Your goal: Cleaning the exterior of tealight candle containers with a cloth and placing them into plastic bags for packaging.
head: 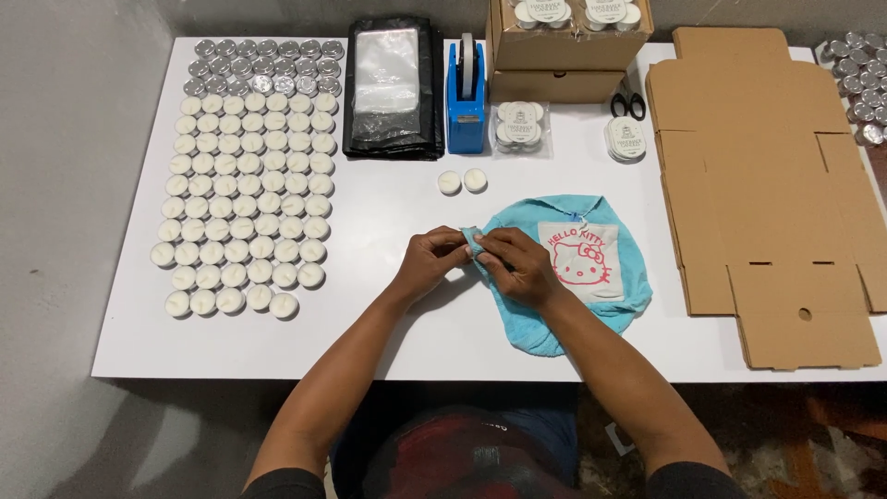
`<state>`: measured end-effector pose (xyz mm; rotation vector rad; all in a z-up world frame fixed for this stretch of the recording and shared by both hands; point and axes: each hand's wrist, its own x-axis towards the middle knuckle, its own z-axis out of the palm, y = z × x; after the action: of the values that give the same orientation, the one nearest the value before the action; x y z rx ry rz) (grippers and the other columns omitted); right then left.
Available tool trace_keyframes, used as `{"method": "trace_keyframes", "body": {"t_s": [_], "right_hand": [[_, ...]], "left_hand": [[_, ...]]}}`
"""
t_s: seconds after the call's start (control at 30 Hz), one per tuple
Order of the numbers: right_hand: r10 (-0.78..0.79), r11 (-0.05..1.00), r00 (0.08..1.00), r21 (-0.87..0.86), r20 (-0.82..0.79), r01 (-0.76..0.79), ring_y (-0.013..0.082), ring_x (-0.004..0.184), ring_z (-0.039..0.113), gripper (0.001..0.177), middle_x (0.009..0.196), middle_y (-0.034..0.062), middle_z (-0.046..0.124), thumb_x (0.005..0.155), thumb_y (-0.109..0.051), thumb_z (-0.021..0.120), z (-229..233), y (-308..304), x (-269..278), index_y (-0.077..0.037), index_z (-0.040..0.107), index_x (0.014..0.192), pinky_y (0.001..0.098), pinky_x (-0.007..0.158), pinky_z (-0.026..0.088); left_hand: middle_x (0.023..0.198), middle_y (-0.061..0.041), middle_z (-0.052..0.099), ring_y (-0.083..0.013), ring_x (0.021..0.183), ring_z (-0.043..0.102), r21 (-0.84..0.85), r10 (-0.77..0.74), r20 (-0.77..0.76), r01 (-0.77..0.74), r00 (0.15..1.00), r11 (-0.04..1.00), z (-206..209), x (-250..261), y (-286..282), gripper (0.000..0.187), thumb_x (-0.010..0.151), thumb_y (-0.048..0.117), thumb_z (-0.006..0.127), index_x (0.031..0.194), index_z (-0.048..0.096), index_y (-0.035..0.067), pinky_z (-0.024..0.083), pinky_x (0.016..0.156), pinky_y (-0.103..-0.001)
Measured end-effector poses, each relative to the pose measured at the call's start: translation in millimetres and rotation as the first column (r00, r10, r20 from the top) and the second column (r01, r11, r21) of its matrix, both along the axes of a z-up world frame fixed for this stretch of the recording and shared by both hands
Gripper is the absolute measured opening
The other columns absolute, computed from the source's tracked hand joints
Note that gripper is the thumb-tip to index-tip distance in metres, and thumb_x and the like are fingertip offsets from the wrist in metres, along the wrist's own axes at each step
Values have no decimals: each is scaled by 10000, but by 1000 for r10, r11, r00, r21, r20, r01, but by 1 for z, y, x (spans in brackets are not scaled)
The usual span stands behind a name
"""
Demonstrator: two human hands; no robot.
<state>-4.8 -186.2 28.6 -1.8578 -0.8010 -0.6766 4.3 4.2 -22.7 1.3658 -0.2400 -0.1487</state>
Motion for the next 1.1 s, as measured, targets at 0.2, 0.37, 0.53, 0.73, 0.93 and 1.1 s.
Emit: {"method": "trace_keyframes", "body": {"t_s": [0.2,0.37,0.53,0.73,0.93,1.1], "right_hand": [[52,999,989,16,-137,-51,267,778,737,159,957,131,766,960,-85,746,-1,-6,2,-25,802,1096,352,629,580],[80,997,975,30,-205,-76,268,783,739,203,981,145,771,976,-78,722,5,-7,2,-24,788,1160,360,625,576],[69,998,960,4,-271,-70,277,868,758,263,993,129,783,965,-108,753,-5,-15,2,-47,776,1219,356,690,588],[9,987,932,-148,-361,-66,347,850,748,218,940,204,770,942,-79,756,-8,-39,-1,-8,792,1146,413,716,590],[-127,971,932,-233,-340,47,312,879,742,207,932,146,779,943,-121,773,-17,-70,-4,-65,809,1140,397,772,589],[-185,967,908,-231,-375,102,312,888,741,194,937,148,778,950,-124,770,-14,-73,-3,-64,808,1130,404,778,590]], "left_hand": [[980,-199,737,-196,883,709,-23,-53,-8,53,999,998,18,-3,2,297,900,86,803,1175,742,-10,618,723,-328],[1002,-188,740,-179,864,708,-49,-76,-55,73,996,996,30,-6,2,365,886,99,794,1224,715,-13,620,682,-281],[1055,-163,702,-180,922,727,-173,-56,-136,32,989,984,5,0,3,451,824,14,801,1254,676,-32,621,712,-253],[1122,-178,711,-184,997,732,-187,-18,-125,-6,992,982,8,3,8,444,829,-25,795,1254,667,-32,623,852,-281],[1137,-119,717,-162,990,699,1,155,19,-155,988,988,8,22,29,482,808,22,799,1272,665,35,591,856,-290],[1192,-139,699,-262,1071,677,357,309,162,-348,937,867,34,31,40,499,826,62,761,1307,628,57,545,917,-382]]}}
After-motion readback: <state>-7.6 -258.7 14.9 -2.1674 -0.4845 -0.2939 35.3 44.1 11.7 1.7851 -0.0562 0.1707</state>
